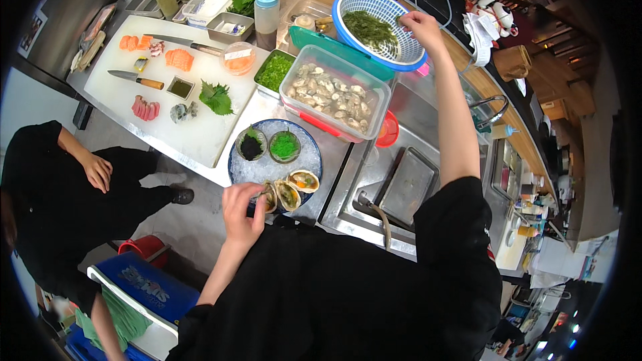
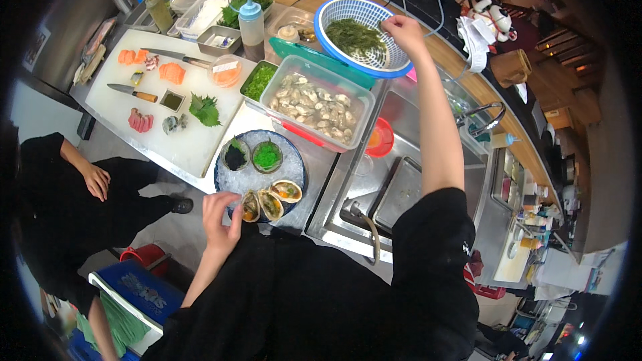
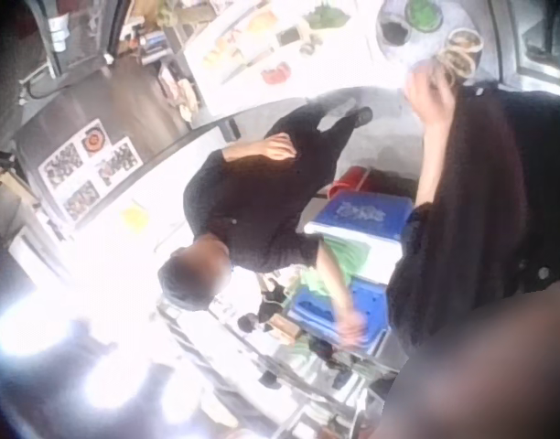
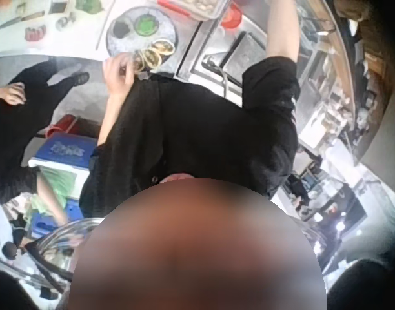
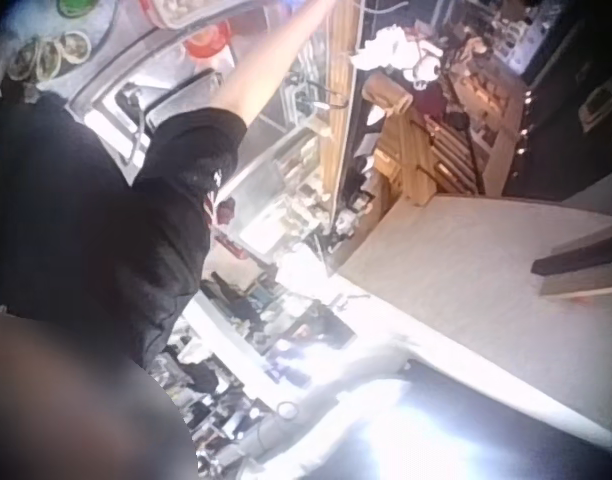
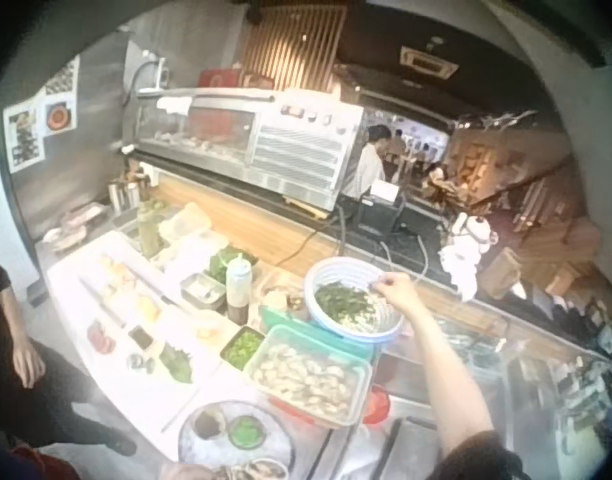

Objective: The person assembles a sushi dish by placing small yellow spheres into oyster shells on a bed of ice, then adds green garnish and a shiso leaf. The person handles containers of ingredients and a plate, and places the finished plate on the counter.

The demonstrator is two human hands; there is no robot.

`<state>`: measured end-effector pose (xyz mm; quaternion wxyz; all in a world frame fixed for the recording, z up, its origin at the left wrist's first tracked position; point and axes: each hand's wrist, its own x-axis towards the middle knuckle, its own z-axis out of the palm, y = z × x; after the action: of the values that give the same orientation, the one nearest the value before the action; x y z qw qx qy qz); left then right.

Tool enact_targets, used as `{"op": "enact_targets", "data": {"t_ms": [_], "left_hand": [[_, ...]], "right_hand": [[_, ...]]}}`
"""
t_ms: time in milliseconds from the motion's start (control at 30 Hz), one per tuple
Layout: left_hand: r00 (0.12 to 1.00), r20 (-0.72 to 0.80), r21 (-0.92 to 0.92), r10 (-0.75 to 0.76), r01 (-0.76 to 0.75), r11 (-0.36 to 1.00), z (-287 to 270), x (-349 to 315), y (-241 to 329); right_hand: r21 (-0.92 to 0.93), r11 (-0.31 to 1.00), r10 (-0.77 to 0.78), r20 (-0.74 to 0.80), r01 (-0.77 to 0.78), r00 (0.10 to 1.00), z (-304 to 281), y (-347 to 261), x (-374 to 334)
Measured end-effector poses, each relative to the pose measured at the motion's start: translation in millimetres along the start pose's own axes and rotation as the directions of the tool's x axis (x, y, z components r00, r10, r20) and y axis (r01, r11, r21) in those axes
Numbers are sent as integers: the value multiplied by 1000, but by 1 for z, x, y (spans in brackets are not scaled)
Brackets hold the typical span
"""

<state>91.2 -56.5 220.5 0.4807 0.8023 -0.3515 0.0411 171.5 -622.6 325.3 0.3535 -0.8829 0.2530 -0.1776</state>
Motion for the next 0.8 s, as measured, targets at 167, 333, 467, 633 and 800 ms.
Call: {"op": "enact_targets", "data": {"t_ms": [167, 333, 467, 633, 800], "left_hand": [[998, -23, -193, 65, -68, 979, -5, 89, 38], [976, 50, -221, 214, -198, 955, 33, 141, 69], [817, 569, -369, 94, 151, 917, 39, 87, 43], [745, 663, -224, 71, 107, 969, 24, 10, 10], [680, 723, -129, 121, -39, 991, 28, -12, 8]], "right_hand": [[437, 899, -72, 139, 4, 988, -25, -72, -115], [671, 736, -117, 251, -86, 961, 49, -104, -239], [700, 670, 23, 314, -248, 949, 120, -93, -338], [729, 431, 247, 471, -531, 847, 176, -90, -432], [646, 540, 343, 418, -540, 842, 201, -85, -469]]}}
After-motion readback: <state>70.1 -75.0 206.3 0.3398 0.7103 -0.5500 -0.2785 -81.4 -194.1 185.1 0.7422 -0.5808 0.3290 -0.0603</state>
